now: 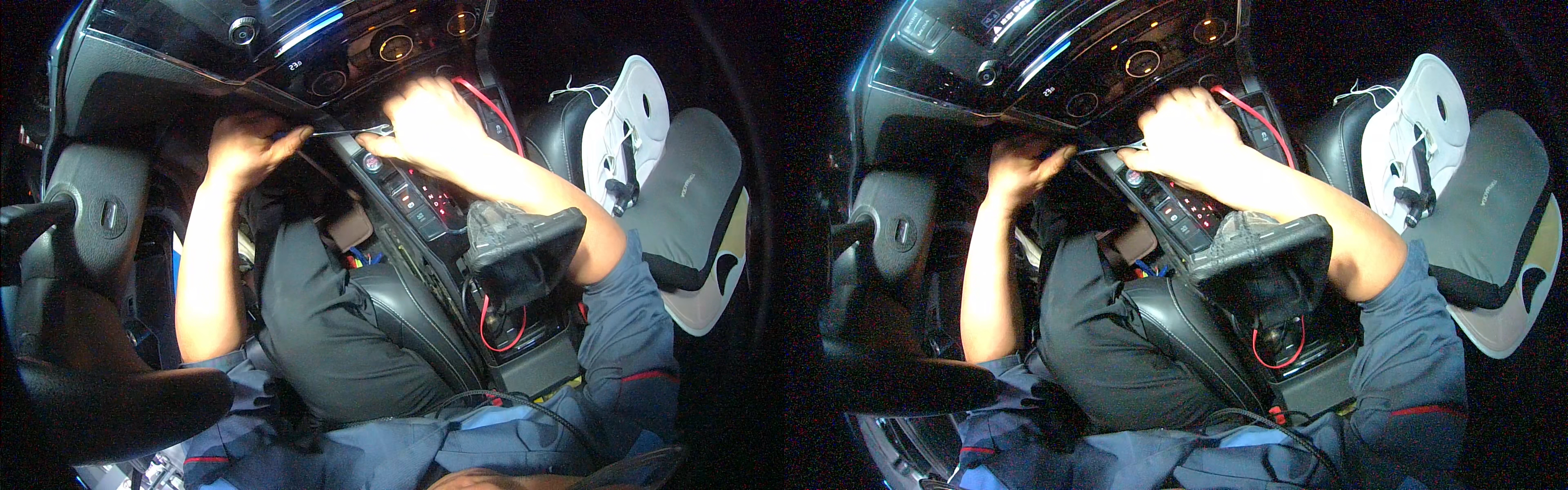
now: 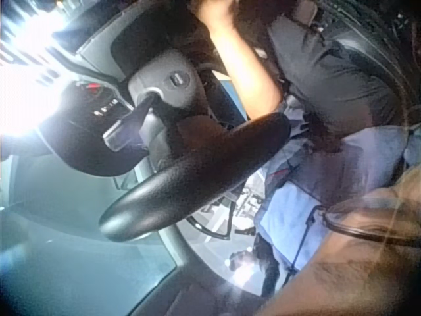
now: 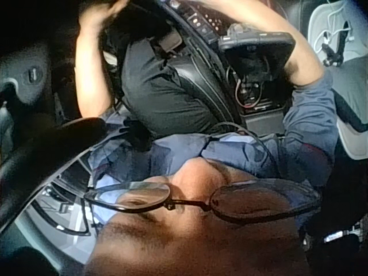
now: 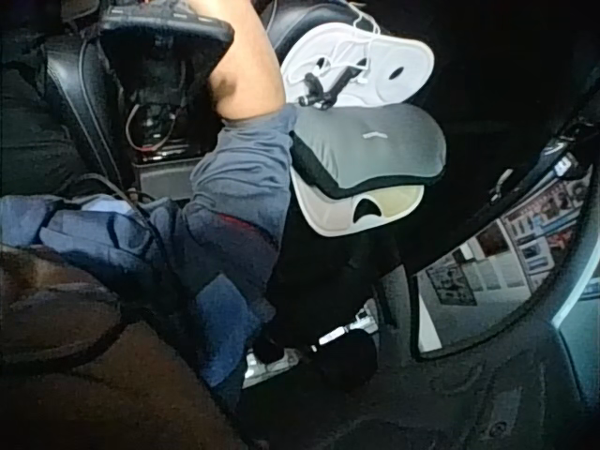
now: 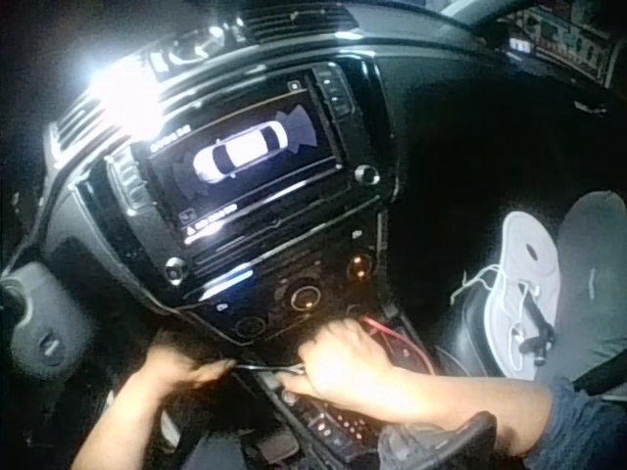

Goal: The person removes the center console panel near the gear shifter, disconnects wiring, and installs a small electronic module into the console. The person then reassembles the console and tests the installed device by pressing buttons.

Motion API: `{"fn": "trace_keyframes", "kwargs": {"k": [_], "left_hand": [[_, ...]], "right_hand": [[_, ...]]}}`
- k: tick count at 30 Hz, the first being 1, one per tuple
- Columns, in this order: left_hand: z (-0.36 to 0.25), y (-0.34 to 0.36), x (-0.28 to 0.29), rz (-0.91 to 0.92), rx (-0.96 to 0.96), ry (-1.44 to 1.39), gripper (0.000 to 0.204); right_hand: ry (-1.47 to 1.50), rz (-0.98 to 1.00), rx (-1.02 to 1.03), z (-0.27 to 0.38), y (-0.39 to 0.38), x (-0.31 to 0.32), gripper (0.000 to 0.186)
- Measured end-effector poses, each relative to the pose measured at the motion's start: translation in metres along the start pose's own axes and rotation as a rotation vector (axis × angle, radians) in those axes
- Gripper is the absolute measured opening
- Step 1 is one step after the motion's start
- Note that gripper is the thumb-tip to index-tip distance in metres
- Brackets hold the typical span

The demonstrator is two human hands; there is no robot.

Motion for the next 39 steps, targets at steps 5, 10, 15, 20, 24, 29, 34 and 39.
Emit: {"fn": "trace_keyframes", "kwargs": {"k": [5, 10, 15, 20, 24, 29, 34, 39], "left_hand": [[0.003, 0.000, -0.002, 0.132, 0.084, 0.050, 0.056], [0.010, -0.004, -0.004, 0.160, 0.141, -0.072, 0.049], [0.014, -0.006, -0.028, 0.042, 0.135, -0.195, 0.041], [0.013, -0.028, -0.034, -0.009, 0.179, -0.266, 0.046], [0.008, -0.048, -0.019, -0.005, 0.279, -0.287, 0.043], [-0.027, -0.080, 0.018, 0.032, 0.539, -0.405, 0.038], [-0.102, -0.123, 0.066, -0.059, 0.714, -0.466, 0.024], [-0.184, -0.150, 0.103, -0.195, 0.736, -0.170, 0.018]], "right_hand": [[0.012, -0.027, 0.006, -0.001, 0.000, -0.002, 0.069], [-0.022, -0.017, 0.009, 0.003, 0.001, 0.008, 0.064], [0.092, -0.222, 0.070, 0.005, -0.004, 0.029, 0.054], [-0.003, -0.159, 0.031, 0.005, -0.001, 0.027, 0.055], [-0.030, -0.153, 0.117, 0.004, -0.006, 0.025, 0.042], [-0.101, 0.001, 0.260, 0.000, -0.005, 0.036, 0.027], [0.039, 0.366, 0.091, -0.010, -0.001, 0.055, 0.028], [-0.045, 0.387, 0.207, -0.006, -0.003, 0.059, 0.036]]}}
Point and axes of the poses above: each hand's wrist, its own y-axis towards the middle knuckle, its own x-axis out of the back of the hand, z = x × y, the point moved 2 cm from there along y, towards the middle knuckle, and after that the axes turned 8 degrees about -x, right-handed, at the moved point
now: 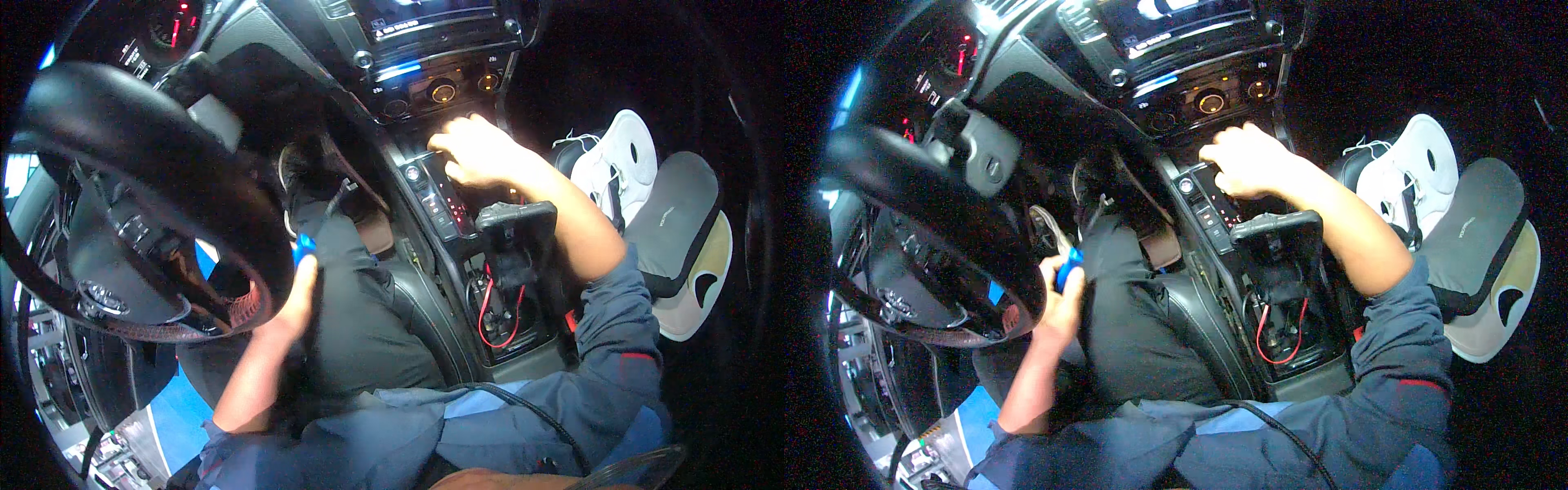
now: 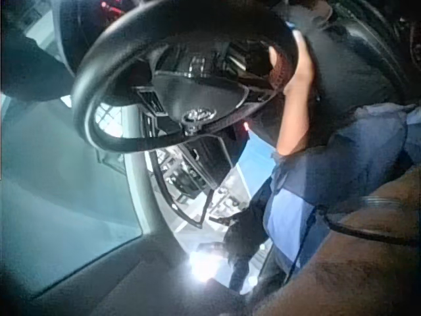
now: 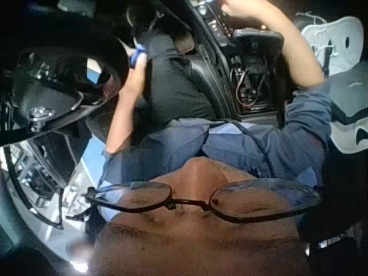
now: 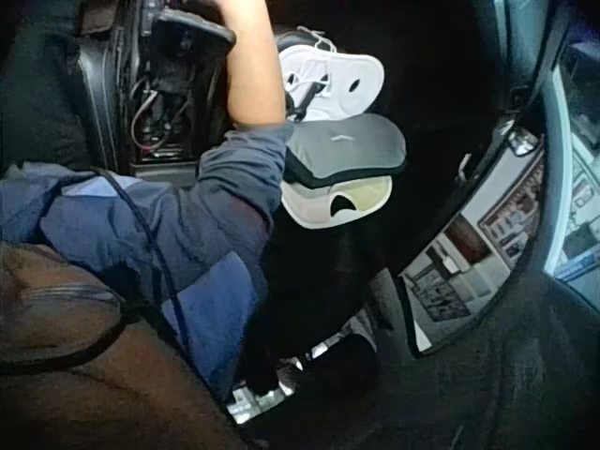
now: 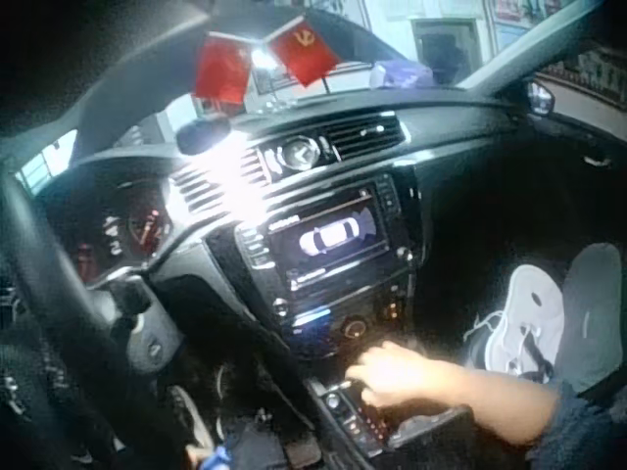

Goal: The person removes the center console panel near the gear shifter, disconnects wiring, and installs a small electronic module into the console. The person then reassembles the console and tests the installed device by pressing buttons.

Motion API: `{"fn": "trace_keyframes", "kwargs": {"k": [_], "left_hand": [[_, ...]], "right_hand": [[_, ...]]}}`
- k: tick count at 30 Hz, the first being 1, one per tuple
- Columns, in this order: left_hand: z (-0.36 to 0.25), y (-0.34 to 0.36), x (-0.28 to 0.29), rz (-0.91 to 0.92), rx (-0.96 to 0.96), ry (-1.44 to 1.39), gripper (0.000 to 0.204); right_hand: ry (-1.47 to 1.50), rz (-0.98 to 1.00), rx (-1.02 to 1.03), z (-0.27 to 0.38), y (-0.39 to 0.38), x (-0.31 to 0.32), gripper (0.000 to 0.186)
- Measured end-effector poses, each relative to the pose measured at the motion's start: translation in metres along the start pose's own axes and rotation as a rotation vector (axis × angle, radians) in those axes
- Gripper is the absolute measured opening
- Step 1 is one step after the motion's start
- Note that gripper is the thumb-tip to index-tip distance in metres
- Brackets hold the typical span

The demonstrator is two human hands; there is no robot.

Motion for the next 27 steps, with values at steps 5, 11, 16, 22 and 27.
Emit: {"fn": "trace_keyframes", "kwargs": {"k": [5, 11, 16, 22, 27], "left_hand": [[-0.035, -0.045, -0.013, -0.115, -0.211, -0.201, 0.024], [-0.014, -0.049, -0.028, -0.211, -0.190, -0.165, 0.024], [-0.015, -0.048, -0.031, -0.212, -0.204, -0.149, 0.025], [-0.094, 0.012, -0.020, -0.103, -0.016, -0.427, 0.019], [-0.242, 0.128, -0.046, 0.299, -0.325, -0.272, 0.031]], "right_hand": [[0.014, 0.016, -0.006, -0.002, 0.007, -0.007, 0.030], [0.016, -0.109, 0.083, -0.006, -0.001, -0.006, 0.023], [0.022, -0.140, 0.016, -0.010, 0.001, -0.001, 0.023], [0.058, 0.083, -0.006, -0.005, -0.010, 0.011, 0.023], [0.160, 0.179, -0.107, -0.002, -0.031, 0.023, 0.030]]}}
Point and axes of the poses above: each hand's wrist, its own y-axis towards the middle knuckle, its own x-axis out of the back of the hand, z = x × y, the point moved 2 cm from there along y, towards the middle knuckle, and after that the axes turned 8 degrees about -x, right-handed, at the moved point
